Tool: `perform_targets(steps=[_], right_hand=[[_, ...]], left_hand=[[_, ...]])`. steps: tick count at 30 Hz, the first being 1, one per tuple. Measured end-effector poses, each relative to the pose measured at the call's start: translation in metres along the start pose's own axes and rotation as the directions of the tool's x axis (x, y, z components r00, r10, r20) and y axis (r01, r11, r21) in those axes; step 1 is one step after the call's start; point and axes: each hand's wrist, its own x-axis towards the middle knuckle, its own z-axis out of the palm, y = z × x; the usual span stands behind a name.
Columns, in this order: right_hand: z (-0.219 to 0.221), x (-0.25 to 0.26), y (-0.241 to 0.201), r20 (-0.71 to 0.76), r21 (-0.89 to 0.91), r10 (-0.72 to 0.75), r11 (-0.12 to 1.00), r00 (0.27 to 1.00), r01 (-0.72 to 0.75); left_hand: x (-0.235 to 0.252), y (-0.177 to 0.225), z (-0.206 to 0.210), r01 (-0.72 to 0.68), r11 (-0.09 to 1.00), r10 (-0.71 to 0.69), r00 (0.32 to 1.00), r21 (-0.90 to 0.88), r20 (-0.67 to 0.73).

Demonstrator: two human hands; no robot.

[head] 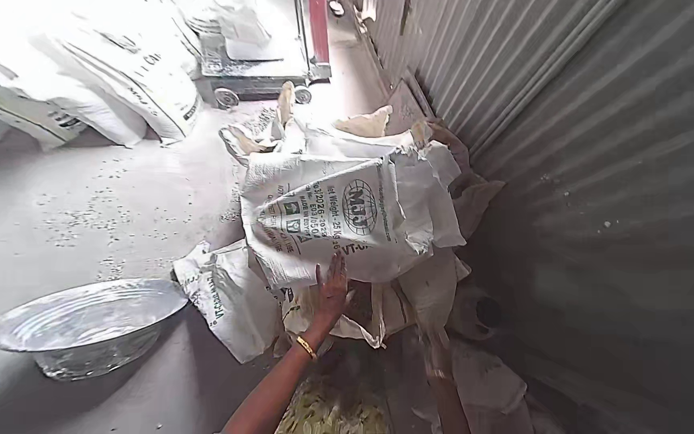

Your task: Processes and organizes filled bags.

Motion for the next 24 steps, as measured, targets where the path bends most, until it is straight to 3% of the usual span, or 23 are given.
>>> perform_targets(steps=[4,7,10,15,18,20,22,24], right_hand=[[0.087,0.068,-0.037,0.187,0.131,-0.040,0.991,0.981,0.016],[0.124,0.101,-0.042,0.104,0.153,0.101,0.981,0.989,-0.116],[0.118,0.101,-0.047,0.023,0.042,0.161,0.986,0.987,-0.162],[0.102,0.099,-0.068,0.115,-0.071,0.167,0.985,0.979,-0.159],[0.092,0.099,-0.071,0.127,-0.066,0.221,0.975,0.967,-0.214],[0.085,0.101,-0.069,0.149,0.023,0.270,0.961,0.951,-0.276],[0.081,0.103,-0.063,0.230,0.130,0.302,0.933,0.925,-0.336],[0.082,0.104,-0.062,0.269,0.198,0.322,0.904,0.908,-0.380]], left_hand=[[0.029,0.002,-0.011,0.062,0.996,-0.070,0.989,0.062,0.127],[0.040,0.008,-0.018,0.114,0.985,-0.138,0.971,0.131,0.197],[0.048,0.015,-0.019,0.101,0.987,-0.120,0.982,0.125,0.147],[0.063,0.018,0.001,0.044,0.993,-0.053,0.996,0.109,0.075],[0.059,0.019,-0.002,0.056,0.991,-0.078,0.980,0.123,0.182],[0.065,0.031,-0.024,0.152,0.982,-0.180,0.925,0.109,0.334],[0.081,0.045,-0.056,0.278,0.955,-0.290,0.794,0.105,0.535],[0.101,0.052,-0.087,0.357,0.928,-0.344,0.716,0.104,0.608]])
